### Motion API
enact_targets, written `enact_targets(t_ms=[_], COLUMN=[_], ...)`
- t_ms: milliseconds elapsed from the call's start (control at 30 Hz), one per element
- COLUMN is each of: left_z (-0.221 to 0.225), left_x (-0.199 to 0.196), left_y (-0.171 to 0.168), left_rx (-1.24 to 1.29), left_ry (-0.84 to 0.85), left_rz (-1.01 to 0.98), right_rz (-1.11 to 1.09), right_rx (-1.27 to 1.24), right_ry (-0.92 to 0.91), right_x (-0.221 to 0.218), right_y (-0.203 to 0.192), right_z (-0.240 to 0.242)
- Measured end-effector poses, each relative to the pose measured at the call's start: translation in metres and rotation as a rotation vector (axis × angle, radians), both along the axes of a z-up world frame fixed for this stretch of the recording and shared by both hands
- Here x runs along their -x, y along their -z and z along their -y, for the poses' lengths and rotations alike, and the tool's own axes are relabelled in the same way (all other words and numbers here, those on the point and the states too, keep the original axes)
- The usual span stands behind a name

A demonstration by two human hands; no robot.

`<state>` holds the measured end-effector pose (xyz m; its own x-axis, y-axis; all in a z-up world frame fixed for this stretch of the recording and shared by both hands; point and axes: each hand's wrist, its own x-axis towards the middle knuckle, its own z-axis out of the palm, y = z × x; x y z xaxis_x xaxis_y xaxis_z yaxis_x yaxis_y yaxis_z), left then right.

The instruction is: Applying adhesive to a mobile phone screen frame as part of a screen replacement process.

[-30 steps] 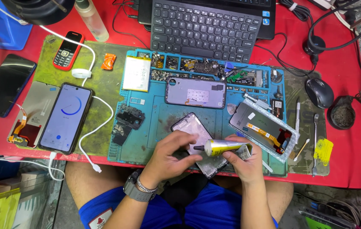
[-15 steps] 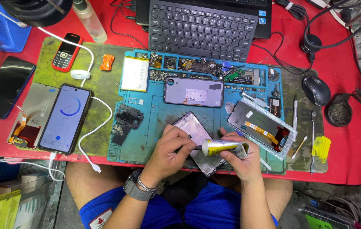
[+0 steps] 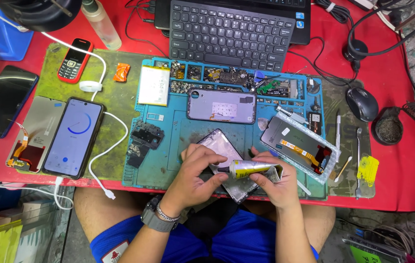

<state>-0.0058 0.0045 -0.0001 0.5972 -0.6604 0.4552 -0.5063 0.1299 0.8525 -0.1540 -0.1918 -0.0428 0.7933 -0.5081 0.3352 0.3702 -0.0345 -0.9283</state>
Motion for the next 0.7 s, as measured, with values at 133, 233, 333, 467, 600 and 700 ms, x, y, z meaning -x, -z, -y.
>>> enact_targets(t_ms=[133, 233, 333, 467, 600, 700], left_z=[0.003, 0.003, 0.002, 0.004, 0.005, -0.001], left_x=[0.002, 0.001, 0.001, 0.001, -0.001, 0.001], left_y=[0.001, -0.002, -0.001, -0.001, 0.001, -0.013], left_rx=[-0.042, -0.049, -0.026, -0.077, -0.078, -0.158], left_ry=[-0.017, -0.014, -0.027, 0.022, 0.037, 0.090], left_rz=[0.073, 0.081, 0.082, 0.153, 0.288, 0.532], right_rz=[-0.004, -0.012, -0.008, -0.011, -0.043, -0.235], right_rx=[0.025, 0.045, 0.080, 0.045, 0.020, 0.049], right_ry=[0.005, 0.010, 0.002, 0.012, 0.022, -0.012], right_x=[-0.002, -0.003, -0.005, -0.004, -0.004, 0.006], right_y=[-0.003, -0.007, -0.013, -0.013, -0.009, -0.018], right_z=[-0.001, -0.003, -0.004, -0.004, -0.003, -0.003])
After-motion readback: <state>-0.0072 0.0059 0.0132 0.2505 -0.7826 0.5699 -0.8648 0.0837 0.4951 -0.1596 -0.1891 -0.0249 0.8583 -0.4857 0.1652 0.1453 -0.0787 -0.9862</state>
